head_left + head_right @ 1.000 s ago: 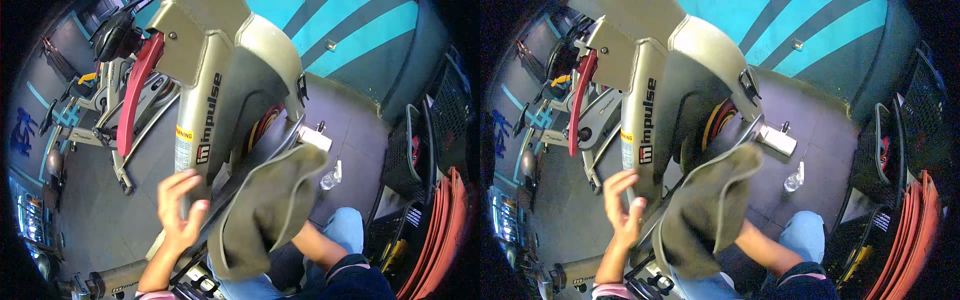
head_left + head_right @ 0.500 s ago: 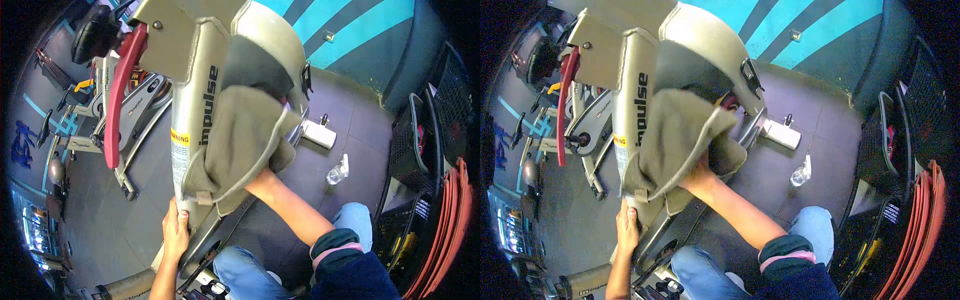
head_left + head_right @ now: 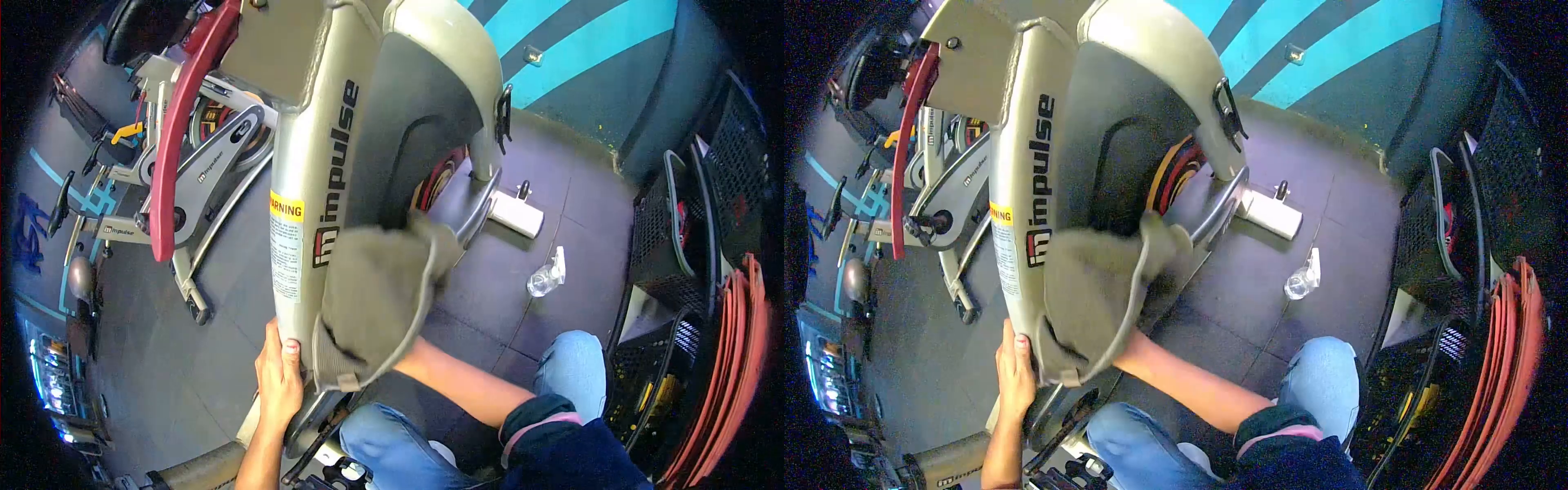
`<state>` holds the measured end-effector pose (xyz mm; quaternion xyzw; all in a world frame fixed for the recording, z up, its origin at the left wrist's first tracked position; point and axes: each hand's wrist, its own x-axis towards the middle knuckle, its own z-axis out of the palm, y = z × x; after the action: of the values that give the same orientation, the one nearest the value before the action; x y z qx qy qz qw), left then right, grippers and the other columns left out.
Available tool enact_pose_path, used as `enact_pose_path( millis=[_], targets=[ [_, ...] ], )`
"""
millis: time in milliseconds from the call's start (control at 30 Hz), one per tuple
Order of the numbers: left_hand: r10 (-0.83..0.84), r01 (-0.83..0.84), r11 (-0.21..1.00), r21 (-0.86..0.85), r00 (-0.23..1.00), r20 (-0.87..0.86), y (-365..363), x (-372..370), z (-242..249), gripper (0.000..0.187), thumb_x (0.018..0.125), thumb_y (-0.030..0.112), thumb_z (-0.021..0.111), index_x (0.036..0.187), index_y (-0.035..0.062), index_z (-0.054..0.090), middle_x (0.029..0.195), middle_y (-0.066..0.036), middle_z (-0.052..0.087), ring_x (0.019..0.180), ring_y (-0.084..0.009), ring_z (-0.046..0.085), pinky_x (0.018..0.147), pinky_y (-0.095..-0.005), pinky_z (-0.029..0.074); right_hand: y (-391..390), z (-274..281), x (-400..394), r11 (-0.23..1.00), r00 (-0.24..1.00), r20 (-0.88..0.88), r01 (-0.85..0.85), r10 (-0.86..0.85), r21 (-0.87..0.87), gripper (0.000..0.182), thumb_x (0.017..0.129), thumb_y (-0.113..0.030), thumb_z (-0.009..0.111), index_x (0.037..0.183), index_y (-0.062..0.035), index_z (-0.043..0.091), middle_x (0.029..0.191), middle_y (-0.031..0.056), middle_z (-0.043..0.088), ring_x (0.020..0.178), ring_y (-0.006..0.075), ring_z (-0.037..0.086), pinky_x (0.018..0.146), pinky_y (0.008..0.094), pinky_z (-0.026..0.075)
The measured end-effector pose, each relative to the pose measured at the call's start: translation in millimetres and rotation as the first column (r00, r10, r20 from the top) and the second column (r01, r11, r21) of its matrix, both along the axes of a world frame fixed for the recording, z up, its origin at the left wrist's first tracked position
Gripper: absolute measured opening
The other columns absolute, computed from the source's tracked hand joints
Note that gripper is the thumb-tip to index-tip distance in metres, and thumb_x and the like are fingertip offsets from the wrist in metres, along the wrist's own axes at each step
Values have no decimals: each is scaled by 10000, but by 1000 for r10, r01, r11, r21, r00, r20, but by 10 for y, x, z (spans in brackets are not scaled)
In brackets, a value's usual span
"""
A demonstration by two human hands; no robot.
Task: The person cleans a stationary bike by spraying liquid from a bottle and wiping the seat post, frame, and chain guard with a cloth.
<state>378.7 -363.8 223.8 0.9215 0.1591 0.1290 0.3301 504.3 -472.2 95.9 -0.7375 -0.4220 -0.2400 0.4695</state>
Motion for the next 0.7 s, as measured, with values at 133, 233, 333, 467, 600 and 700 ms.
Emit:
enact_pose_path(
  millis=[133, 233, 333, 467, 600, 700],
  targets=[
    [-6, 6, 1000, 9, 999, -41, 25, -20, 3, 511, 1004, 444, 331, 1215, 0, 470, 988, -261, 607, 917, -437, 599, 811, -449, 451, -61, 159, 246, 998, 997, -63, -43, 45, 44, 718, 822, -400, 625, 1381, -21, 381, 1407, 199, 389, 1311, 388, 337, 1093, 522, 234],
    [-12, 12, 1000, 8, 1000, -25, 22, -19, 0, 516, 1003, 453, 330, 1223, 9, 474, 1001, -262, 609, 910, -441, 598, 801, -453, 452, -299, 792, 694, 996, 997, -77, 35, -28, 87, 662, 867, -361, 582, 1396, -27, 366, 1422, 197, 375, 1330, 374, 318, 1107, 506, 222],
    [-5, 4, 1000, -26, 999, -40, -10, -11, 32, 522, 1005, 459, 322, 1225, 11, 474, 1000, -258, 614, 895, -449, 599, 794, -460, 456, -552, 1422, 998, 974, 980, -38, 198, -195, 106, 631, 886, -336, 561, 1400, -29, 362, 1427, 196, 371, 1331, 371, 318, 1111, 499, 221],
    [-6, 6, 1000, 10, 999, -43, -11, 2, 34, 513, 1005, 452, 325, 1238, 15, 461, 1009, -276, 615, 920, -466, 602, 797, -479, 456, -513, 1591, 1085, 945, 957, -20, 290, -291, 148, 591, 911, -302, 533, 1406, -32, 358, 1433, 194, 365, 1332, 366, 317, 1116, 489, 221],
    [4, -4, 995, 99, 1000, -1, -30, -3, 24, 482, 1009, 421, 332, 1246, 19, 450, 1019, -292, 606, 964, -486, 587, 818, -490, 452, 80, 433, 673, 957, 940, 185, 290, -287, 12, 522, 943, -237, 490, 1403, -24, 367, 1435, 187, 367, 1327, 339, 325, 1107, 476, 255],
    [18, -16, 998, 59, 1000, -21, -29, 5, 37, 463, 1009, 398, 342, 1247, 14, 447, 1032, -297, 601, 976, -491, 580, 828, -487, 454, 338, -264, 80, 965, 944, -230, -203, 238, 165, 529, 973, -197, 461, 1436, -15, 280, 1414, 101, 398, 1324, 267, 335, 1147, 404, 206]
  ],
)
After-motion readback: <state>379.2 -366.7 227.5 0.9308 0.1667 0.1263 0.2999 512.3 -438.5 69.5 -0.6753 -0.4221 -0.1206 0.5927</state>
